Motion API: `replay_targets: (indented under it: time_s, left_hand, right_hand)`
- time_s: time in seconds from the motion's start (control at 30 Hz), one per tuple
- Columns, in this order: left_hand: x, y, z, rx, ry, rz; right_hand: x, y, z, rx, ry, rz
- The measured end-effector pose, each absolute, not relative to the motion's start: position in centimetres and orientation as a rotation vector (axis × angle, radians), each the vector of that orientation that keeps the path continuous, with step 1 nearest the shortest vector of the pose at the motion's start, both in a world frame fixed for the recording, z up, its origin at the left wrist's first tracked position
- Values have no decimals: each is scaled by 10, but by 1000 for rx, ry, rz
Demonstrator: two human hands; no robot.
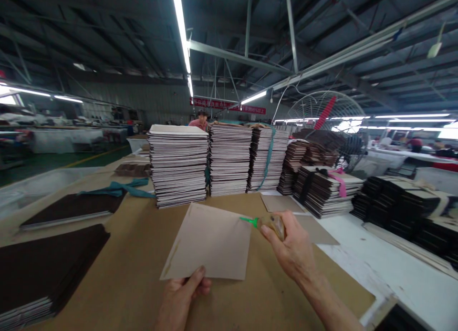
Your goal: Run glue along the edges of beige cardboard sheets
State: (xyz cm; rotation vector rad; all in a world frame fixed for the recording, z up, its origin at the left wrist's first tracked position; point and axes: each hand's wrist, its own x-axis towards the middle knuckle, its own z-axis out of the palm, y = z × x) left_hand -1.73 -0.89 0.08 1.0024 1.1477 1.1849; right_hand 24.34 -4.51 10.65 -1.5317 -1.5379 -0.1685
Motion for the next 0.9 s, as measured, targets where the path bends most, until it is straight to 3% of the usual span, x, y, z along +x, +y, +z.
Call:
replay_targets:
  time_s: [0.9]
  left_hand:
    - [-18,-11,11,843,1009,1272]
  right_hand:
    - [259,-59,101,-1606,-1567,-80]
